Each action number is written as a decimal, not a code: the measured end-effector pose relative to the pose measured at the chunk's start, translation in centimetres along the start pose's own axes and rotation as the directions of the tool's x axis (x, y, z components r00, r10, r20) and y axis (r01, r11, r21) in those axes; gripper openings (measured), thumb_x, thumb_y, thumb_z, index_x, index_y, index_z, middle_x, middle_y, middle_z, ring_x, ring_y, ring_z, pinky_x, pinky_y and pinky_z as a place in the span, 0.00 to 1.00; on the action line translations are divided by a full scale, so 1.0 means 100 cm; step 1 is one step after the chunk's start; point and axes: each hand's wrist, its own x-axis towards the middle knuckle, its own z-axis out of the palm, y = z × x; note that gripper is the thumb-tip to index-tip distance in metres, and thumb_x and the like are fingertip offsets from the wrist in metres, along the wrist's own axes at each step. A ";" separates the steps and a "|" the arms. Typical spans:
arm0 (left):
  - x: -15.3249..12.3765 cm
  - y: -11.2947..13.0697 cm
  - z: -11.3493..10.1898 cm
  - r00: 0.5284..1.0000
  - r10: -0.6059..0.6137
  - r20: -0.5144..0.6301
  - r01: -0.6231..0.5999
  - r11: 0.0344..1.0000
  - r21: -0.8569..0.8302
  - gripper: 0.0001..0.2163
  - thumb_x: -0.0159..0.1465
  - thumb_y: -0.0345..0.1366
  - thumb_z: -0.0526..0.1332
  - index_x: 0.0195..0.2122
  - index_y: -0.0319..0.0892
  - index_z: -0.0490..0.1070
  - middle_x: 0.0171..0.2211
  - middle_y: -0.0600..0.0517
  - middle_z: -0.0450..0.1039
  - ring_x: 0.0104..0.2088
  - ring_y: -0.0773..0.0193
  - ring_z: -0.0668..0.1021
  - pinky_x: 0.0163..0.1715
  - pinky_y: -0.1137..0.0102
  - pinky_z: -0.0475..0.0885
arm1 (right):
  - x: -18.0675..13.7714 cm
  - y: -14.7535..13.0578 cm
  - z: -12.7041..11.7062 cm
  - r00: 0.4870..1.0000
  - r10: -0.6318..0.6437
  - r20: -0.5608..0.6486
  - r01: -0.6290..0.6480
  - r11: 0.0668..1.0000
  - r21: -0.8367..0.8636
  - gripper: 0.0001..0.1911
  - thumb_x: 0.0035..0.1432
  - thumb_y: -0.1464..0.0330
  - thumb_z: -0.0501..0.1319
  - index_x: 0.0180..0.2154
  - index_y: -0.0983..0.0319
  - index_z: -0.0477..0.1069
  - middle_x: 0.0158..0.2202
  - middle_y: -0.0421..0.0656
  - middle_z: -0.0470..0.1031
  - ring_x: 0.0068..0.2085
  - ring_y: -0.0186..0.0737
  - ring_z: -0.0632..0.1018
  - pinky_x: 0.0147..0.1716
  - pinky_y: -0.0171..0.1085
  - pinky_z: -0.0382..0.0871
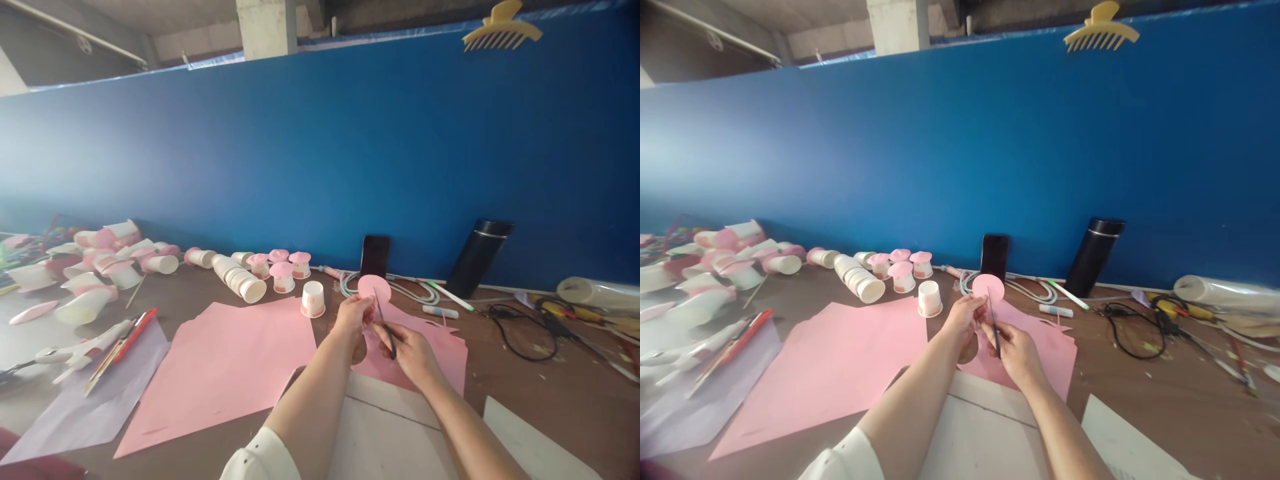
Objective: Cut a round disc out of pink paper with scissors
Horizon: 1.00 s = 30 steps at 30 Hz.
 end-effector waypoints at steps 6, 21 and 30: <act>-0.002 0.002 0.001 1.000 -0.006 0.005 0.006 1.000 -0.027 0.11 0.53 0.28 0.74 0.27 0.38 0.71 0.22 0.55 0.70 0.22 0.73 0.72 0.24 0.78 0.67 | 0.002 0.002 0.000 1.000 0.009 0.004 -0.009 1.000 -0.012 0.20 0.56 0.50 0.66 0.33 0.60 0.81 0.21 0.37 0.71 0.27 0.39 0.70 0.30 0.36 0.62; -0.002 0.008 0.001 0.997 0.022 -0.070 -0.024 0.999 -0.038 0.15 0.49 0.31 0.77 0.26 0.39 0.69 0.24 0.55 0.71 0.23 0.73 0.72 0.26 0.77 0.66 | -0.002 -0.002 0.001 0.999 0.029 0.013 -0.029 0.999 0.025 0.22 0.52 0.53 0.68 0.41 0.62 0.78 0.21 0.37 0.74 0.27 0.42 0.74 0.31 0.39 0.66; 0.005 0.011 -0.005 0.994 0.108 -0.024 -0.110 0.978 -0.177 0.17 0.50 0.35 0.78 0.29 0.40 0.68 0.22 0.58 0.67 0.23 0.75 0.70 0.26 0.78 0.64 | -0.002 0.000 -0.006 0.972 0.024 -0.235 -0.086 0.962 -0.260 0.21 0.49 0.50 0.68 0.24 0.54 0.60 0.19 0.36 0.73 0.25 0.41 0.72 0.29 0.38 0.61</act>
